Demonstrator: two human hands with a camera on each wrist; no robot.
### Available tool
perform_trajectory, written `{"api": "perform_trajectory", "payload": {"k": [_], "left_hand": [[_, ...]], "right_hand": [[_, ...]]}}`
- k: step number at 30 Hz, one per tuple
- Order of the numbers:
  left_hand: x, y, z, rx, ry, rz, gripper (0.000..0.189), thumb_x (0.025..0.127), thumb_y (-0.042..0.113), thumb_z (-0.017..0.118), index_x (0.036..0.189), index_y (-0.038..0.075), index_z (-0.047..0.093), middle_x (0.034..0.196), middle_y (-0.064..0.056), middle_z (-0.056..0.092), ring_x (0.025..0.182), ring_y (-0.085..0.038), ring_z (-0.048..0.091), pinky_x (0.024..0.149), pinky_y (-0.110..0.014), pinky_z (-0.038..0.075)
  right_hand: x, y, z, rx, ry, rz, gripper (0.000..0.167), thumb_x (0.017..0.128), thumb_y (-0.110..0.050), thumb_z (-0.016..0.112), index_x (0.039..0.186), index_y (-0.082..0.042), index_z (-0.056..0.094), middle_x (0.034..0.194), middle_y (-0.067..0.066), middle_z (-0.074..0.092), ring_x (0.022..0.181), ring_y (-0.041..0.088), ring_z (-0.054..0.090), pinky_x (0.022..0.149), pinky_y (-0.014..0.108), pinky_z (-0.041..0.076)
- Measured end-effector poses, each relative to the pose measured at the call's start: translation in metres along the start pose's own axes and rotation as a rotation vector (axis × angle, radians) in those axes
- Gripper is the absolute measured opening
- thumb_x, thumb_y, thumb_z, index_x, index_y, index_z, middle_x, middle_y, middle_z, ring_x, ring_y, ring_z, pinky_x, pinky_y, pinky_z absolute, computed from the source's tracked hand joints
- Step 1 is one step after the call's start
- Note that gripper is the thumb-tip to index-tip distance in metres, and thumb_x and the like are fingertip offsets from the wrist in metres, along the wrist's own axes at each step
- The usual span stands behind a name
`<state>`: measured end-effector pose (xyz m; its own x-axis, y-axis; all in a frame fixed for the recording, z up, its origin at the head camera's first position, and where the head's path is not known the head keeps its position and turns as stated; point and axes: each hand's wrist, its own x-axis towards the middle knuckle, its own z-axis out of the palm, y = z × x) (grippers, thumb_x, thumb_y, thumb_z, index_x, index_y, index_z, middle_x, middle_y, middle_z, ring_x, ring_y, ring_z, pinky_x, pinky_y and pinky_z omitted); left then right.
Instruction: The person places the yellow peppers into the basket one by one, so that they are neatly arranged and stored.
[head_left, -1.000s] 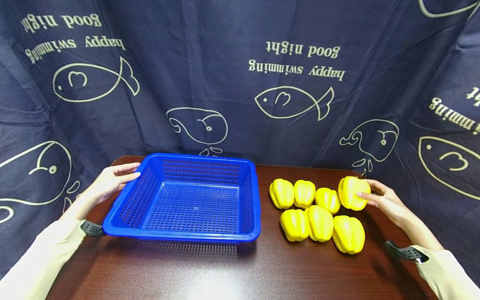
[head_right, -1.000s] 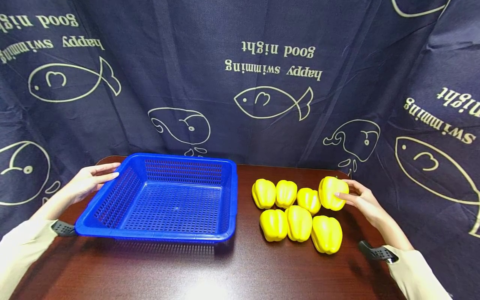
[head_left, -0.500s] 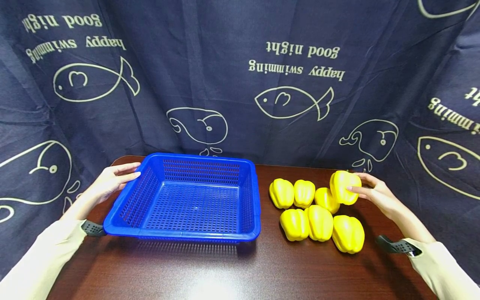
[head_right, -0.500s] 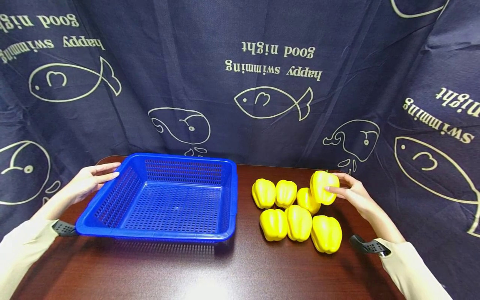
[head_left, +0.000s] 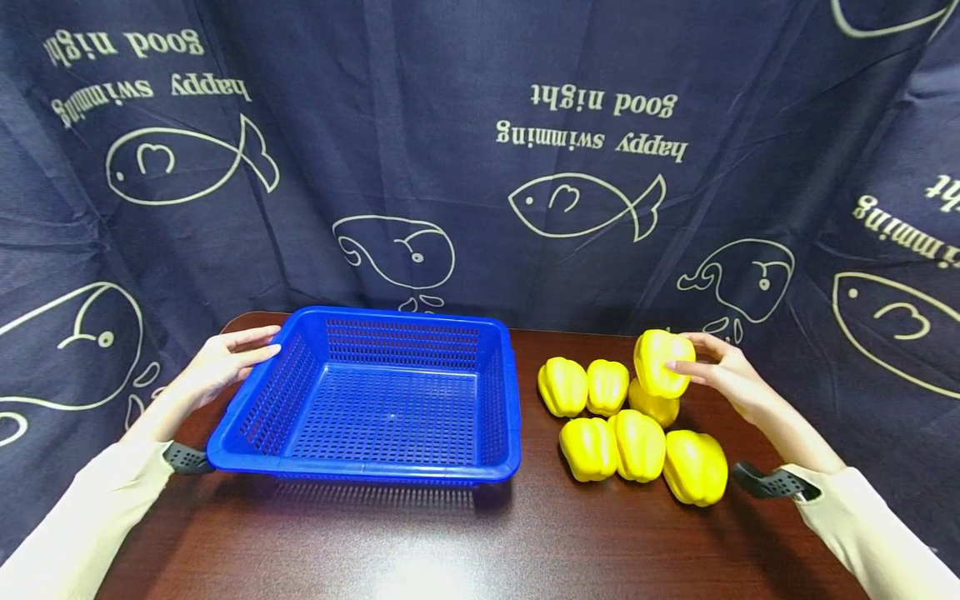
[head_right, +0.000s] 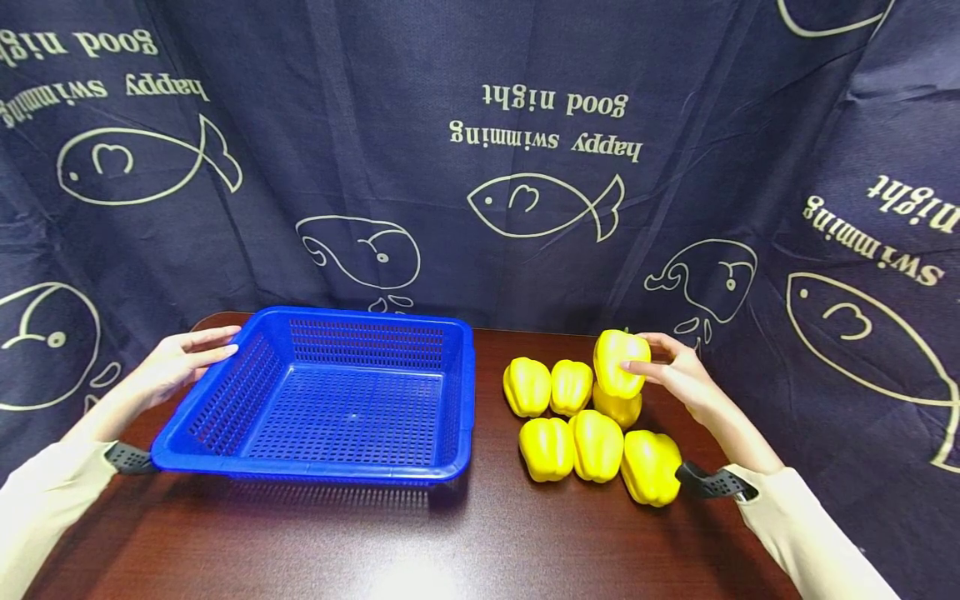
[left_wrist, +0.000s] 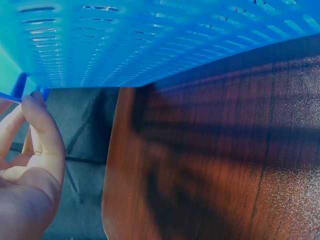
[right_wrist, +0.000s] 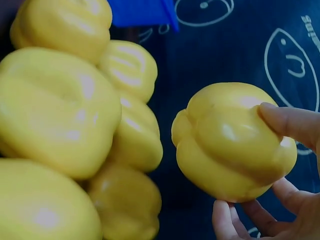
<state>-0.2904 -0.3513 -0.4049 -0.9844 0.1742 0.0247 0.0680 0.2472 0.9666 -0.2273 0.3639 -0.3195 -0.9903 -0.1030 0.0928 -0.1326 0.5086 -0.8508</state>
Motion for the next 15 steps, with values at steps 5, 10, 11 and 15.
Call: {"api": "perform_trajectory", "payload": {"k": [5,10,11,15], "left_hand": [[-0.017,0.032,0.018,0.053,0.040,-0.059,0.057,0.095,0.024,0.061,0.143,0.001,0.039,0.096,0.032,0.060,0.087,0.007,0.063,0.072,-0.019,0.055],[-0.020,0.035,0.019,0.036,0.044,-0.051,0.052,0.095,0.025,0.062,0.140,0.007,0.045,0.095,0.033,0.061,0.086,0.007,0.063,0.071,-0.019,0.055],[-0.020,0.035,0.019,0.032,0.045,-0.049,0.050,0.094,0.025,0.062,0.139,0.008,0.046,0.095,0.033,0.061,0.086,0.007,0.063,0.071,-0.019,0.055],[-0.020,0.034,0.019,0.019,0.049,-0.039,0.047,0.094,0.025,0.063,0.137,0.012,0.050,0.097,0.032,0.060,0.086,0.006,0.063,0.072,-0.019,0.055]], "right_hand": [[0.004,-0.012,0.011,-0.007,-0.019,0.024,0.054,0.089,-0.016,0.066,0.133,0.004,0.042,0.093,-0.026,0.058,0.085,-0.006,0.058,0.074,0.015,0.052],[0.007,-0.024,0.021,0.011,-0.036,0.019,0.058,0.089,-0.016,0.067,0.135,0.005,0.040,0.093,-0.024,0.059,0.085,-0.005,0.059,0.073,0.018,0.053],[0.008,-0.026,0.023,0.016,-0.039,0.016,0.058,0.089,-0.016,0.066,0.136,0.005,0.039,0.093,-0.024,0.059,0.085,-0.005,0.059,0.074,0.018,0.053],[0.011,-0.034,0.032,0.034,-0.043,0.023,0.060,0.089,-0.018,0.067,0.137,0.003,0.039,0.097,-0.022,0.058,0.086,-0.003,0.060,0.076,0.019,0.053]]}}
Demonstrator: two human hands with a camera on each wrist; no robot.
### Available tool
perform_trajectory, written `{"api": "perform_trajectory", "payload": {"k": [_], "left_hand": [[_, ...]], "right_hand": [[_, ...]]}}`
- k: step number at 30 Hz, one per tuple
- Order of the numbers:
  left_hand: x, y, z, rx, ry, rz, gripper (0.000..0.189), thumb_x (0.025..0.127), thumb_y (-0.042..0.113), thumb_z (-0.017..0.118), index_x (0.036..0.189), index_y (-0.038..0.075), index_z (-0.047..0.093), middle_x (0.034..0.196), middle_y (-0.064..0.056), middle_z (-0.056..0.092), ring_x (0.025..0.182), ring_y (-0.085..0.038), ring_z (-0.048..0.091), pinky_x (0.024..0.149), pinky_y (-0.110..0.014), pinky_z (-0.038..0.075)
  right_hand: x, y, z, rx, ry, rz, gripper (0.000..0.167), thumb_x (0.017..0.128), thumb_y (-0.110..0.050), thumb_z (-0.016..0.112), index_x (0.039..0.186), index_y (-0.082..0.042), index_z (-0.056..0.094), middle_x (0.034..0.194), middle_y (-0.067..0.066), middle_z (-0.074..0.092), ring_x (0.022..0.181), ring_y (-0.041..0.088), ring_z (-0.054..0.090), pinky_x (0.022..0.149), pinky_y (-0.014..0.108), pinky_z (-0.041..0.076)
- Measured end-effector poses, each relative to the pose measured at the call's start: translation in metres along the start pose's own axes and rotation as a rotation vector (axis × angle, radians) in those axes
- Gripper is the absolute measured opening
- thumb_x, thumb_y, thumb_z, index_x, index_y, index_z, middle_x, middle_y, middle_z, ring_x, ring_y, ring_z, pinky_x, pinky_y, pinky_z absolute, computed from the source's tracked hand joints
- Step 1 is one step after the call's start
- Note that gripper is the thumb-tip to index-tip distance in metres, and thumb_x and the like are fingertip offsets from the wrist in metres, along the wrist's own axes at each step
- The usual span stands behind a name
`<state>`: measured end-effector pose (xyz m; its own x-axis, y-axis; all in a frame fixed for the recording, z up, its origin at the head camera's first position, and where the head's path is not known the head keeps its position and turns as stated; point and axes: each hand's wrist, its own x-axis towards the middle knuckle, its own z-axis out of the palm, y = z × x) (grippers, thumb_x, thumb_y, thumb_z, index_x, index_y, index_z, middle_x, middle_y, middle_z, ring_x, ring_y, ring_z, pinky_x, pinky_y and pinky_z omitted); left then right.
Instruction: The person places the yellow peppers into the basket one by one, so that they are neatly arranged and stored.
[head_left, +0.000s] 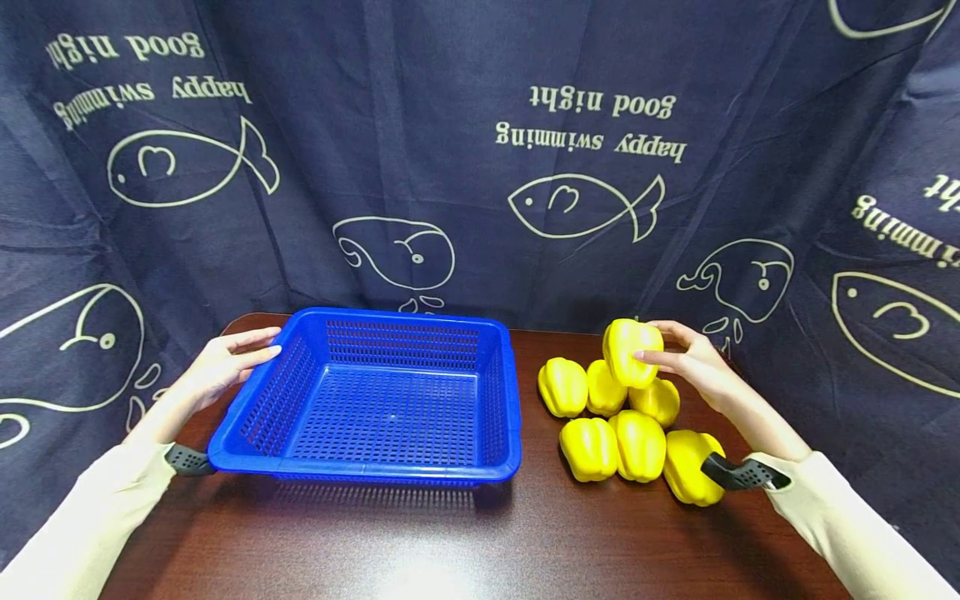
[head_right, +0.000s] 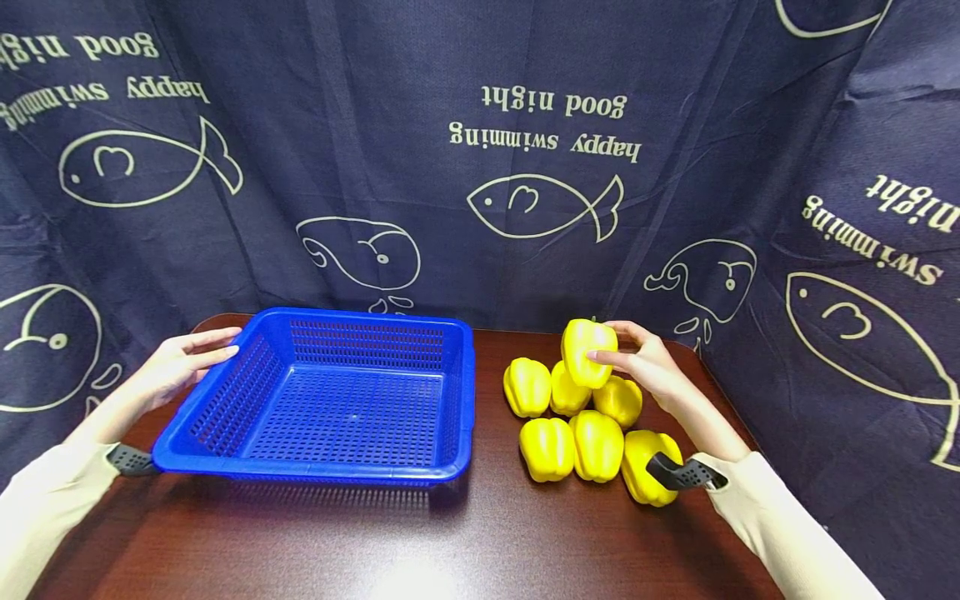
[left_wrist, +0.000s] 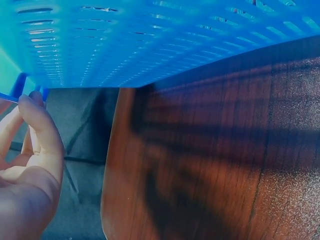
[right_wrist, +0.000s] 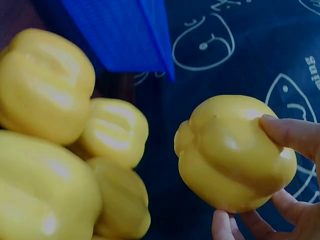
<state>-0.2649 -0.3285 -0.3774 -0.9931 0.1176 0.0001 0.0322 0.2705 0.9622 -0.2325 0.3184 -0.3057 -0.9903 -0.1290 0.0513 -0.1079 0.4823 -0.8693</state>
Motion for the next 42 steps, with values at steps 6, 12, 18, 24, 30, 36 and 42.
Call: {"api": "perform_trajectory", "payload": {"k": [6,12,18,24,30,36,42], "left_hand": [[-0.002,-0.002,0.000,0.005,0.003,0.015,0.051,0.094,0.023,0.062,0.141,0.010,0.047,0.099,0.034,0.058,0.087,0.008,0.062,0.072,-0.016,0.054],[0.000,-0.001,0.001,0.022,0.016,-0.001,0.060,0.094,0.026,0.063,0.144,0.002,0.040,0.096,0.032,0.057,0.085,0.007,0.063,0.071,-0.018,0.055],[-0.001,-0.001,0.001,0.037,0.021,-0.009,0.063,0.094,0.027,0.062,0.145,-0.001,0.036,0.095,0.034,0.057,0.084,0.007,0.063,0.071,-0.017,0.055],[-0.001,0.000,0.002,0.032,0.020,0.001,0.066,0.094,0.027,0.062,0.145,-0.004,0.034,0.096,0.034,0.057,0.085,0.007,0.063,0.072,-0.017,0.055],[-0.002,0.000,0.002,0.017,0.020,0.002,0.066,0.094,0.027,0.063,0.145,-0.005,0.034,0.097,0.034,0.056,0.086,0.008,0.063,0.073,-0.017,0.055],[-0.002,0.000,0.001,0.012,0.023,0.003,0.062,0.094,0.027,0.063,0.144,-0.001,0.038,0.097,0.032,0.058,0.085,0.006,0.063,0.072,-0.018,0.055],[-0.001,0.001,0.003,0.024,0.029,-0.004,0.068,0.093,0.030,0.064,0.144,-0.005,0.035,0.095,0.033,0.058,0.084,0.006,0.063,0.072,-0.018,0.055]], "right_hand": [[0.004,-0.012,0.014,0.039,-0.021,0.006,0.061,0.089,-0.018,0.066,0.138,0.003,0.038,0.101,-0.017,0.056,0.087,-0.002,0.061,0.076,0.019,0.054],[0.005,-0.025,0.029,-0.008,-0.029,0.017,0.060,0.089,-0.024,0.067,0.138,-0.001,0.041,0.110,-0.006,0.057,0.091,0.001,0.059,0.079,0.025,0.055],[0.005,-0.037,0.044,-0.006,-0.048,0.021,0.060,0.088,-0.025,0.068,0.138,-0.003,0.043,0.116,0.002,0.058,0.093,0.005,0.058,0.079,0.029,0.053],[0.005,-0.047,0.059,-0.016,-0.058,0.007,0.059,0.087,-0.024,0.069,0.137,-0.004,0.045,0.123,0.011,0.057,0.097,0.009,0.058,0.086,0.028,0.052],[0.007,-0.056,0.077,-0.013,-0.072,0.010,0.059,0.086,-0.024,0.070,0.136,-0.005,0.046,0.130,0.017,0.053,0.105,0.021,0.058,0.089,0.029,0.050],[0.014,-0.063,0.094,0.017,-0.080,0.005,0.059,0.085,-0.021,0.070,0.136,-0.005,0.046,0.132,0.018,0.052,0.110,0.028,0.056,0.090,0.030,0.050],[0.025,-0.067,0.110,0.198,-0.144,0.085,0.063,0.086,-0.018,0.069,0.140,-0.004,0.041,0.138,0.015,0.045,0.114,0.022,0.054,0.106,0.042,0.044]]}}
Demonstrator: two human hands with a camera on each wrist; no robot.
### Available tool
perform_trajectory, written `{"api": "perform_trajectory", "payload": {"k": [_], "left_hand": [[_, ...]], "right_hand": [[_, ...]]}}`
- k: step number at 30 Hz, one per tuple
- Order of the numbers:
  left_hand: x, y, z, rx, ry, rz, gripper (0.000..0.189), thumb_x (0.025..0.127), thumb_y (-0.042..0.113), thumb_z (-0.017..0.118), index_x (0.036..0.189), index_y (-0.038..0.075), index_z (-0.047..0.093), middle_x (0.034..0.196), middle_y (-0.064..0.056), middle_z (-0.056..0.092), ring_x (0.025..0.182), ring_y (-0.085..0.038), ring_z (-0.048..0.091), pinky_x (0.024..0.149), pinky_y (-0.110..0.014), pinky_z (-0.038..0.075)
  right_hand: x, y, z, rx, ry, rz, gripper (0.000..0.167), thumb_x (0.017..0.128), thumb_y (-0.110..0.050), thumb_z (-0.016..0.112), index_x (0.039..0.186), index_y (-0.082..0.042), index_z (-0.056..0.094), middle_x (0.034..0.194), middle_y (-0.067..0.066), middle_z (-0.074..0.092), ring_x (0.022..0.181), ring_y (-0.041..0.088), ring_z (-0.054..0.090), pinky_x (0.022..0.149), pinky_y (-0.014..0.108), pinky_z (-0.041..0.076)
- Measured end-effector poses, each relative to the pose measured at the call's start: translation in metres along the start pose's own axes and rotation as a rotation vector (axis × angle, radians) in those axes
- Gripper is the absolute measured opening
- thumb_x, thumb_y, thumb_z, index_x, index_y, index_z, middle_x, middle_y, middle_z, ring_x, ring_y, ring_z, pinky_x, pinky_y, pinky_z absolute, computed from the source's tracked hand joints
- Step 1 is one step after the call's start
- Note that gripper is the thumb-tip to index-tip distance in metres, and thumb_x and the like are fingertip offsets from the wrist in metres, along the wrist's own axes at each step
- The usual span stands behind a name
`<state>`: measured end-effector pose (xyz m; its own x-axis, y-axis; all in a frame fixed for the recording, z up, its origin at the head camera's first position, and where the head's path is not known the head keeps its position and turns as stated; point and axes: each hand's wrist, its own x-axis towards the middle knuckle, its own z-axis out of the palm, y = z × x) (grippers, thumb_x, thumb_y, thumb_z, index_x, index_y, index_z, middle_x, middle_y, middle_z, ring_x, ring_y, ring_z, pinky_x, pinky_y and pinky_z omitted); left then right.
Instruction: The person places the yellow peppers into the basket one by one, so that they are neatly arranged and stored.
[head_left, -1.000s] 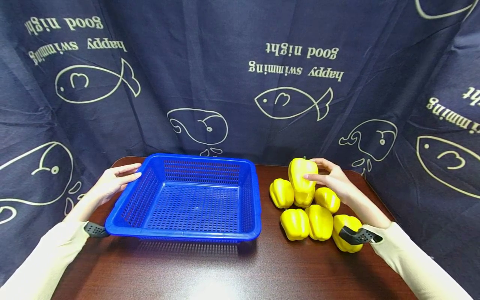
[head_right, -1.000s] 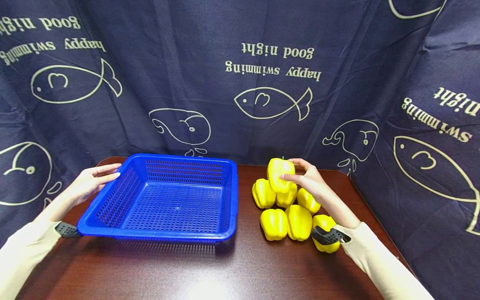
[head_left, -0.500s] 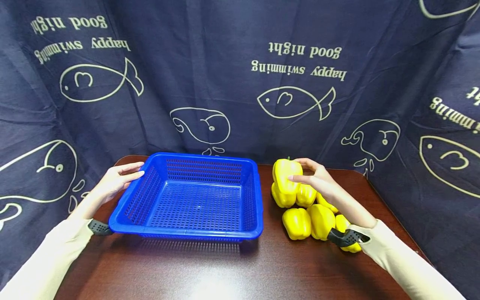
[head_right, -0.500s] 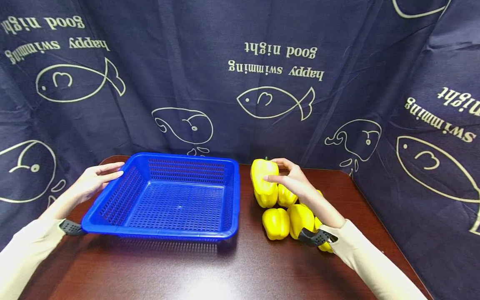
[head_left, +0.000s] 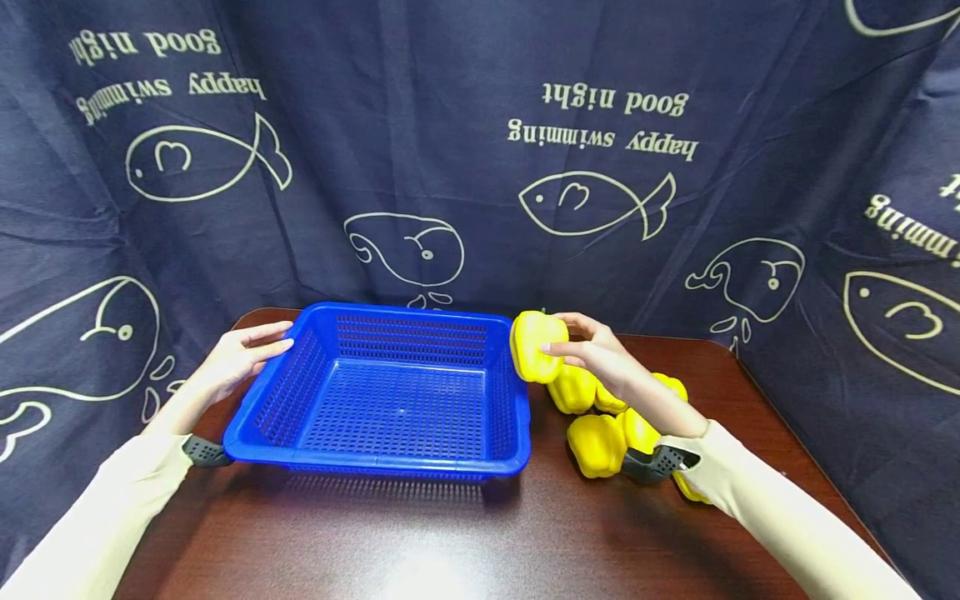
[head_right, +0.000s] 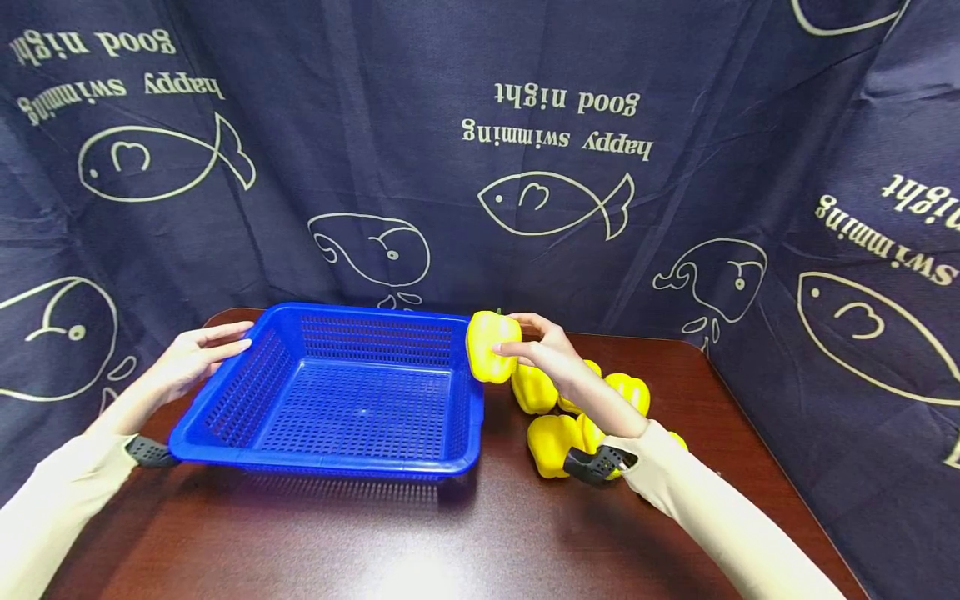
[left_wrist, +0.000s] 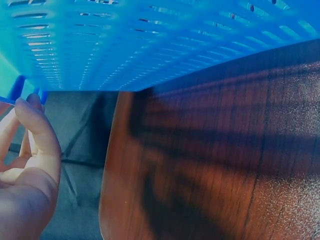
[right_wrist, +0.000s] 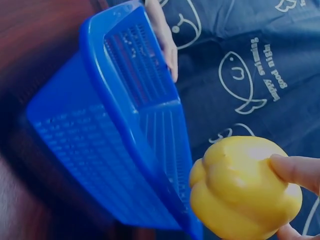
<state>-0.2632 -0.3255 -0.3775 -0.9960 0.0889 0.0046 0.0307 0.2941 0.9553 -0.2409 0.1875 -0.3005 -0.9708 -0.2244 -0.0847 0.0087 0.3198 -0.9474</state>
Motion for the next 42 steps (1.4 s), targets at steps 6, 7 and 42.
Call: {"api": "perform_trajectory", "payload": {"k": [6,7,42], "left_hand": [[-0.001,0.000,0.000,0.027,0.008,0.006,0.067,0.093,0.031,0.063,0.144,-0.005,0.036,0.096,0.034,0.056,0.084,0.007,0.062,0.072,-0.019,0.055],[-0.001,0.000,0.000,0.028,0.010,0.006,0.068,0.094,0.031,0.063,0.144,-0.004,0.036,0.097,0.034,0.056,0.085,0.007,0.062,0.072,-0.018,0.055],[-0.001,-0.005,0.001,-0.112,0.003,0.039,0.058,0.092,0.025,0.066,0.142,0.003,0.045,0.099,0.026,0.062,0.083,0.003,0.066,0.069,-0.019,0.056]], "right_hand": [[0.010,-0.006,0.018,0.105,-0.024,0.014,0.060,0.086,-0.013,0.068,0.139,-0.002,0.041,0.134,0.012,0.048,0.097,0.010,0.063,0.098,0.032,0.050],[0.011,-0.007,0.022,0.112,-0.026,0.013,0.060,0.086,-0.012,0.067,0.138,-0.002,0.042,0.134,0.013,0.048,0.096,0.010,0.063,0.098,0.033,0.050],[0.066,-0.022,0.113,0.188,-0.165,0.193,0.055,0.081,-0.007,0.070,0.133,-0.005,0.051,0.123,0.012,0.060,0.106,0.025,0.062,0.105,0.043,0.045]]}}
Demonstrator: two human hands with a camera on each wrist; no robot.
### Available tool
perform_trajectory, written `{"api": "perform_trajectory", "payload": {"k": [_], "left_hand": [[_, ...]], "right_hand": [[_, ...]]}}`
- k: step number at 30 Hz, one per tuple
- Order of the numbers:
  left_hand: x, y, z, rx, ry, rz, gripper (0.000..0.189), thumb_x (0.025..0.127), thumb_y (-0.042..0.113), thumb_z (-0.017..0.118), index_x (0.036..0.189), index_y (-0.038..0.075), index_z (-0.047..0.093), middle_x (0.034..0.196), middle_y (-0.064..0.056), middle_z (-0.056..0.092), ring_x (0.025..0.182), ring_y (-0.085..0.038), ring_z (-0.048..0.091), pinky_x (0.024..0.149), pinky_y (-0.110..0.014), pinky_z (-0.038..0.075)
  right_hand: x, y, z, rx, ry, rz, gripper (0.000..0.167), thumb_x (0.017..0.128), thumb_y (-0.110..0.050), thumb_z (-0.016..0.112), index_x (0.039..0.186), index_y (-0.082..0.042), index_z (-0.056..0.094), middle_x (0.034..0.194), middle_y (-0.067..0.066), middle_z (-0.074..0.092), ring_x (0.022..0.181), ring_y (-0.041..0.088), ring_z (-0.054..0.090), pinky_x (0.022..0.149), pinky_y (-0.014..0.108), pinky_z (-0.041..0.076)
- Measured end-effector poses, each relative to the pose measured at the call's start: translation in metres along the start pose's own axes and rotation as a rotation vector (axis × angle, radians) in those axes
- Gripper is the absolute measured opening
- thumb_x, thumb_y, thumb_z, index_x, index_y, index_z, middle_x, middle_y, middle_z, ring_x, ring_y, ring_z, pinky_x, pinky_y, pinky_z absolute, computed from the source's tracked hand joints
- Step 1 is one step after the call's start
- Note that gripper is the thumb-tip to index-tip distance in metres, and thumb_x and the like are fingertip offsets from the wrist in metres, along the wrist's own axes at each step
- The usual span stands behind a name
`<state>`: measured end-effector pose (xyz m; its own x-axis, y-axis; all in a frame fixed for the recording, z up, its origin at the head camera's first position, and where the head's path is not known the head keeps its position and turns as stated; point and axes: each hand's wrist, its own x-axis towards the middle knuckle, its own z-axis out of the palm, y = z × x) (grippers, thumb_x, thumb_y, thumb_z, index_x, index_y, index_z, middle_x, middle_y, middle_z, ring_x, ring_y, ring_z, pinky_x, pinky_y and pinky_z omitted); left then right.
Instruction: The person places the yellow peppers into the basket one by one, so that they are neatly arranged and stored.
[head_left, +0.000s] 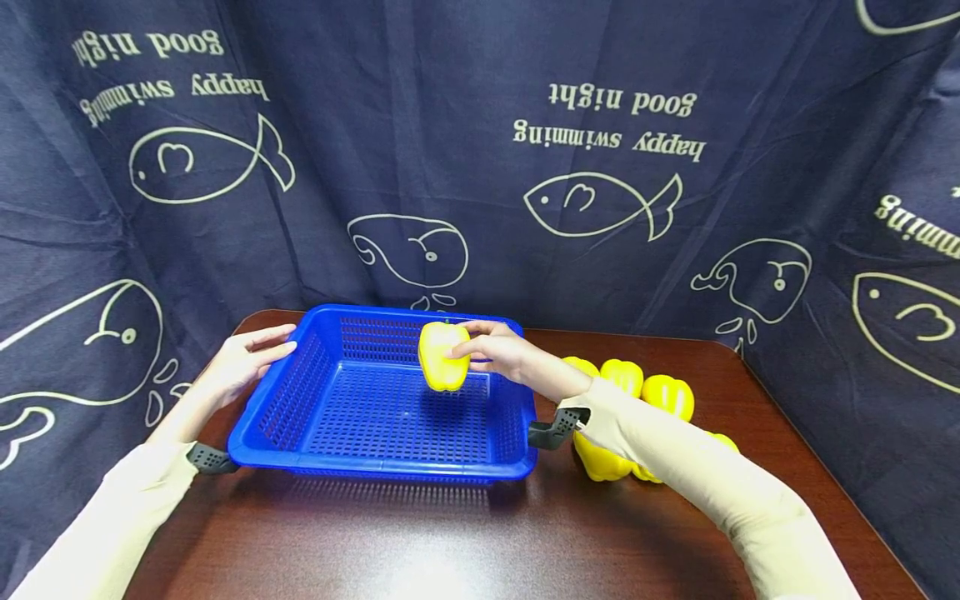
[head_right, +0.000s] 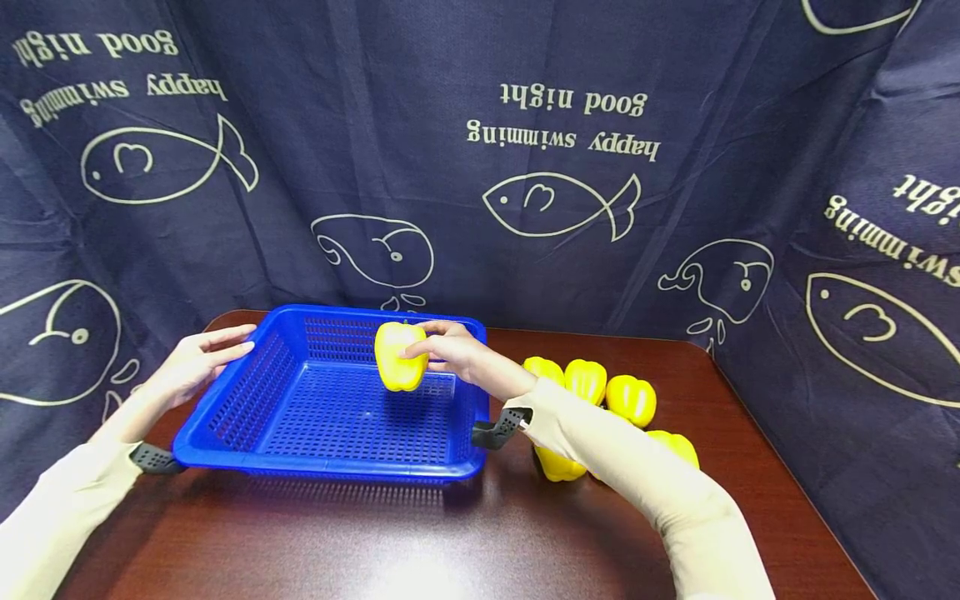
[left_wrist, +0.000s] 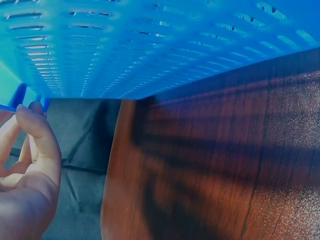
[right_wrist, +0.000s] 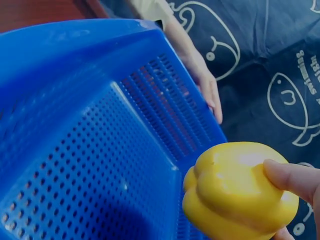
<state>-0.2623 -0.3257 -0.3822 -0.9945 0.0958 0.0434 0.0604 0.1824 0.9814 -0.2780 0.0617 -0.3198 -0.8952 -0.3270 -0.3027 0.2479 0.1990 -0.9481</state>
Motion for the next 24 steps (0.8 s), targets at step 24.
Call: {"api": "perform_trajectory", "payload": {"k": [24], "left_hand": [[-0.002,0.005,0.003,0.153,0.050,-0.046,0.071,0.092,0.035,0.065,0.144,-0.003,0.036,0.099,0.031,0.055,0.085,0.010,0.061,0.074,-0.016,0.053]], "right_hand": [[0.029,-0.001,0.061,-0.033,-0.081,-0.003,0.047,0.078,-0.005,0.072,0.124,-0.007,0.061,0.119,0.009,0.064,0.106,0.020,0.057,0.107,0.046,0.042]]}}
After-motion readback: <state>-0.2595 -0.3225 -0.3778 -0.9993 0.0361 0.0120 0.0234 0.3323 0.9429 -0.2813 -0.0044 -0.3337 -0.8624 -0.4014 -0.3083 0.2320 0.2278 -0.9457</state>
